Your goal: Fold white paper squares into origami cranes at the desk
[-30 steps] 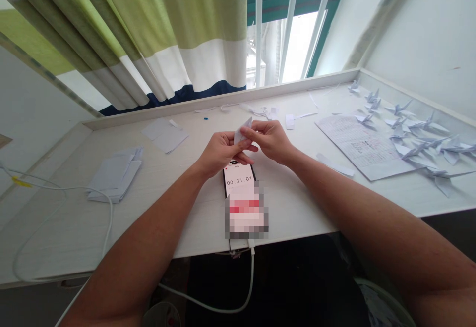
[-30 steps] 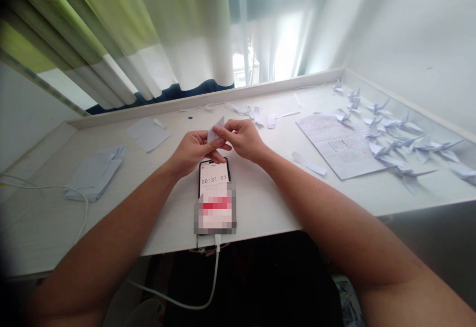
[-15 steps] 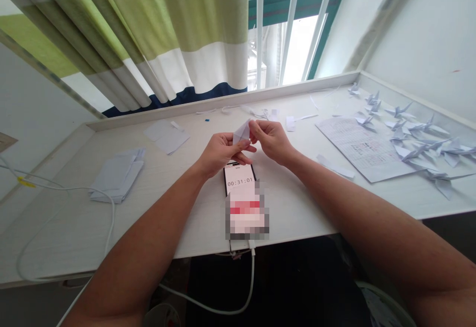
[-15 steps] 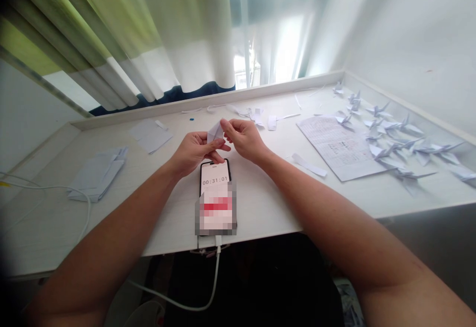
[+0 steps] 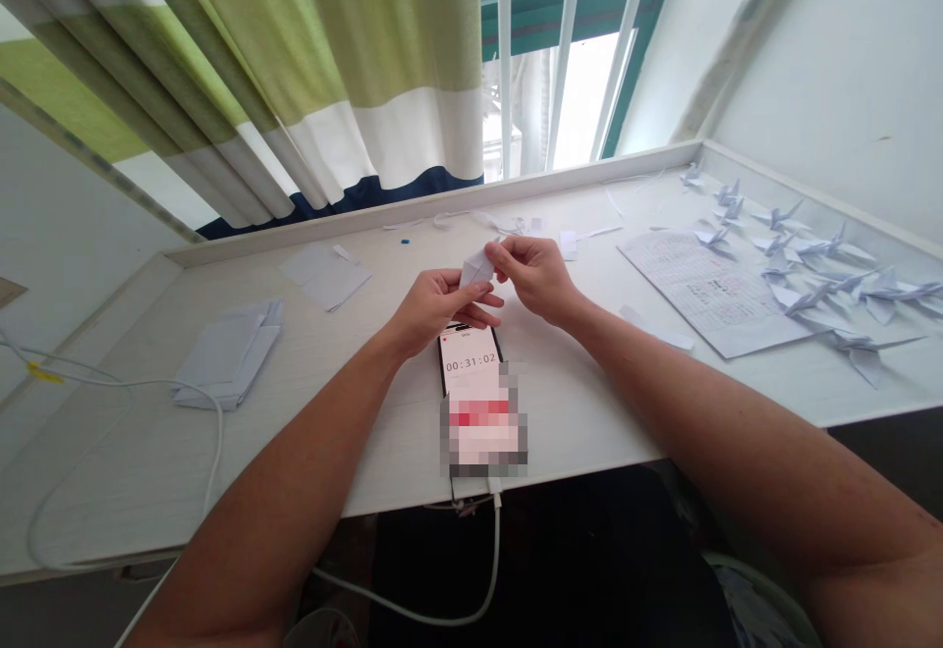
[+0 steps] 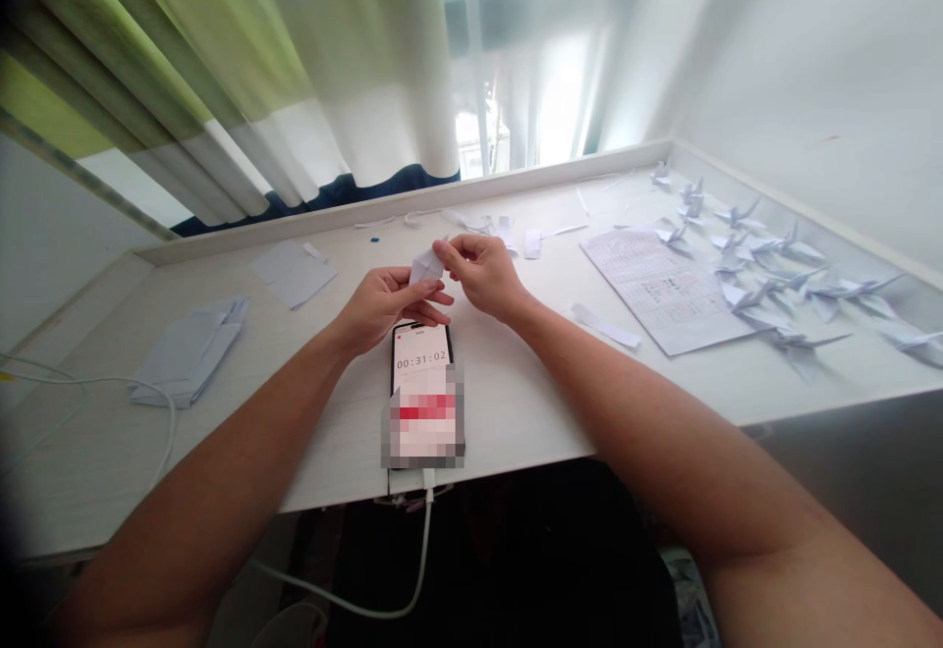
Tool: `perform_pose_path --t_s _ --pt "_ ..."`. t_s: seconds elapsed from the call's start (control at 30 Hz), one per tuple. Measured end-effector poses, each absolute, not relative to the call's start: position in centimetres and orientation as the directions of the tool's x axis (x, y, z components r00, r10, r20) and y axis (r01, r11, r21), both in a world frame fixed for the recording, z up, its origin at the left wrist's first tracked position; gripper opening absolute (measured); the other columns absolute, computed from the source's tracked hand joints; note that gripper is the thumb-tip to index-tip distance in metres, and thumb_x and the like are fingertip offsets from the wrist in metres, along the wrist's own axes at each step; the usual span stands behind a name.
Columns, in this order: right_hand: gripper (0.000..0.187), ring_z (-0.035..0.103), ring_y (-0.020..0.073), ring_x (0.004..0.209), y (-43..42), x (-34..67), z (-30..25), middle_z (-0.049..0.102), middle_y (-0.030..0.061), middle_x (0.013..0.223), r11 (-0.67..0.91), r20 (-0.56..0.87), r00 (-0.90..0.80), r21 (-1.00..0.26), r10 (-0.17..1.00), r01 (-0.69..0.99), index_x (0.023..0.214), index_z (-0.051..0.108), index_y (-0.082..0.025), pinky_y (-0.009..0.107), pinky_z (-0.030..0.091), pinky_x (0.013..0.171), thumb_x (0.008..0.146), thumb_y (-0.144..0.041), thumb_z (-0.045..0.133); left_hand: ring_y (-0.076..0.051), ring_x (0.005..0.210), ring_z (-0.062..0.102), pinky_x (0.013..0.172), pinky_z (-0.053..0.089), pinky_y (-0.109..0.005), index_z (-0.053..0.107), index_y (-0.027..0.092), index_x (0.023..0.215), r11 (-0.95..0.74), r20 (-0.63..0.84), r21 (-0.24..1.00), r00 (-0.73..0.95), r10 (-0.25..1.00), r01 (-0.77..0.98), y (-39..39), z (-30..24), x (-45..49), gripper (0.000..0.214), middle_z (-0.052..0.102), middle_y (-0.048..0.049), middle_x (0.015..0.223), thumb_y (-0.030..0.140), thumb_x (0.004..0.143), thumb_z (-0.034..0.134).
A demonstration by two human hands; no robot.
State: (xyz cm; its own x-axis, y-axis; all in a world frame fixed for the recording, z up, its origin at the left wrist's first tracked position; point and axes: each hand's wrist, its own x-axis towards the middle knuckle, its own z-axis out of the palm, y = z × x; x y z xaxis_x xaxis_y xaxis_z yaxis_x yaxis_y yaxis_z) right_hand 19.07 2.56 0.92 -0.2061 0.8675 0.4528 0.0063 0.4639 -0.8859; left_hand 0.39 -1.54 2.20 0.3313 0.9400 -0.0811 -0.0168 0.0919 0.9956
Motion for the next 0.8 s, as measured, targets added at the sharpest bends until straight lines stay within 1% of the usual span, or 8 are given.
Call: perform_pose_path --t_s 0.13,0.23,0.33,0.47,0.57,0.7,0.8 --pt "0.071 0.046 0.0135 0.061 2.59 19.2 0.71 0.054 -0.0011 0.061 0.498 0.469 -0.195 -0.854 0.862 0.148 0.065 0.056 -0.021 0.032 0.038 0.061 0.085 -0.089 0.061 -0.025 0.074 0.082 0.073 0.068 -0.036 0.075 0.012 0.095 0.1 -0.095 0.995 0.322 0.942 0.004 -1.32 2.13 0.31 0.037 0.084 -0.0132 0.089 0.044 0.082 0.09" --pt "0.072 0.045 0.0135 0.061 2.61 19.19 0.74 0.054 -0.001 0.061 0.495 0.465 -0.189 -0.852 0.865 0.169 0.066 0.055 -0.021 0.032 0.038 0.061 0.086 -0.09 0.058 -0.025 0.075 0.082 0.075 0.068 -0.037 0.075 0.012 0.094 0.102 -0.099 0.995 0.326 0.94 0.01 -1.18 2.08 0.29 0.038 0.084 -0.0129 0.088 0.044 0.083 0.09" --pt "0.07 0.047 0.013 0.06 2.64 19.15 0.81 0.056 -0.001 0.061 0.459 0.429 -0.216 -0.88 0.877 0.117 0.067 0.056 -0.021 0.031 0.04 0.061 0.086 -0.089 0.06 -0.025 0.075 0.082 0.072 0.067 -0.035 0.076 0.012 0.097 0.102 -0.093 0.995 0.328 0.94 -0.011 -1.04 1.87 0.27 0.041 0.084 -0.013 0.09 0.046 0.081 0.091" --pt "0.067 0.053 0.0134 0.064 2.51 18.88 0.75 0.06 0.0001 0.066 0.385 0.358 -0.339 -0.923 0.87 0.013 0.07 0.062 -0.019 0.03 0.042 0.062 0.085 -0.084 0.068 -0.024 0.075 0.082 0.071 0.066 -0.034 0.078 0.011 0.1 0.115 -0.098 0.993 0.346 0.933 -0.028 -0.93 1.6 0.23 0.048 0.085 -0.014 0.093 0.052 0.078 0.093" --pt "0.063 0.052 0.0128 0.063 2.34 18.64 0.6 0.061 -0.0005 0.066 0.346 0.339 -0.355 -0.937 0.871 -0.044 0.07 0.065 -0.018 0.029 0.042 0.06 0.082 -0.079 0.075 -0.024 0.077 0.083 0.071 0.066 -0.032 0.078 0.011 0.099 0.114 -0.098 0.993 0.39 0.916 -0.02 -1.02 1.71 0.26 0.05 0.085 -0.0144 0.095 0.055 0.079 0.093" --pt "0.056 0.056 0.0139 0.068 2.19 18.57 0.59 0.066 0.0007 0.071 0.304 0.326 -0.348 -0.945 0.879 -0.118 0.074 0.069 -0.018 0.029 0.046 0.062 0.083 -0.072 0.079 -0.024 0.079 0.083 0.072 0.066 -0.033 0.078 0.012 0.106 0.083 -0.075 0.997 0.403 0.912 -0.003 -1.26 2.07 0.45 0.054 0.085 -0.0159 0.105 0.061 0.084 0.085" --pt "0.05 0.059 0.0144 0.07 2.07 18.59 0.76 0.07 0.0022 0.075 0.274 0.322 -0.37 -0.945 0.872 -0.176 0.077 0.073 -0.018 0.029 0.049 0.064 0.084 -0.067 0.081 -0.024 0.078 0.083 0.073 0.066 -0.035 0.078 0.012 0.104 0.035 -0.037 0.999 0.388 0.921 0.013 -1.35 2.19 0.67 0.06 0.085 -0.0163 0.103 0.068 0.086 0.08"
